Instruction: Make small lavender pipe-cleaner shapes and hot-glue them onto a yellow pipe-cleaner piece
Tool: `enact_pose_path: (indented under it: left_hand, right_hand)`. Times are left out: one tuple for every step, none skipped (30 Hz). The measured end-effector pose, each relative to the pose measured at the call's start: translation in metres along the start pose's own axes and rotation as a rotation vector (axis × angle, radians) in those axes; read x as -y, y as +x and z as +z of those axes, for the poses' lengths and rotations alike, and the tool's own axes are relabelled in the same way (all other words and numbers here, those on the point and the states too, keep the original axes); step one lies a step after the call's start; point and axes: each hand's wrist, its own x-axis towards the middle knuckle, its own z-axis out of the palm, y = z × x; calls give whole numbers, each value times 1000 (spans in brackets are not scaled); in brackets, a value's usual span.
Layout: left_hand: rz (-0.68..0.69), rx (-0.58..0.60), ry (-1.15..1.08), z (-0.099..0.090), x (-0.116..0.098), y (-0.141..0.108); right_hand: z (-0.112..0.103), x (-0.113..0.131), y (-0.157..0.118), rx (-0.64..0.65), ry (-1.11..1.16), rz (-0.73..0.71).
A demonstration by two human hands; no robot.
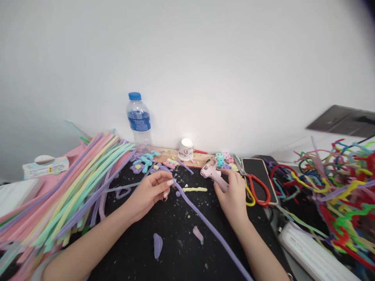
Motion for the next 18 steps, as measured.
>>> enact_pose_path:
  left_hand:
    - [-13, 29, 5, 0, 0, -1]
    - [-26, 60, 15, 0, -1, -2]
    - [-38, 90, 31, 0, 0, -3]
    - [-48, 116, 51, 0, 0, -4]
    - [-56, 135, 74, 1, 0, -4]
    - [-61, 148, 98, 1, 1, -5]
    - [-63, 155, 120, 1, 1, -5]
    - [-62, 156, 137, 1, 2, -5]
    - [-59, 153, 148, 2, 2, -5]
    - [-56, 149, 153, 2, 2, -4]
    - [-53, 143, 154, 2, 2, -4]
    - [-49, 137, 150, 2, 3, -3]
    - [-45, 129, 144, 1, 3, -3]
    - [-41, 122, 136, 1, 3, -2]
    - [-37, 116, 127, 2, 3, -2]
    - [-33, 111, 119, 2, 3, -2]
    - [-32, 106, 113, 2, 3, -2]
    - [-34, 99, 111, 2, 3, -1]
  right_hand:
    - [1, -4, 1, 21, -44, 25]
    - [3, -6, 1, 57, -76, 59]
    - [5, -9, 1, 102, -98, 96]
    - [6, -11, 1, 150, -112, 129]
    - [8, -12, 0, 192, -116, 154]
    - [9, -13, 0, 224, -115, 167]
    - [10, -14, 0, 244, -110, 170]
    - [11, -14, 0, 252, -101, 165]
    - [11, -15, 0, 248, -86, 156]
    - [11, -15, 0, 235, -65, 148]
    - [11, -15, 0, 215, -35, 141]
    - [11, -15, 1, 189, 8, 137]
    - [10, -15, 1, 157, 64, 141]
    - [9, -14, 2, 125, 131, 156]
    - [8, -14, 3, 96, 206, 181]
    - [6, -13, 3, 74, 285, 214]
    - [5, -11, 4, 61, 368, 246]
    - [4, -10, 4, 57, 451, 276]
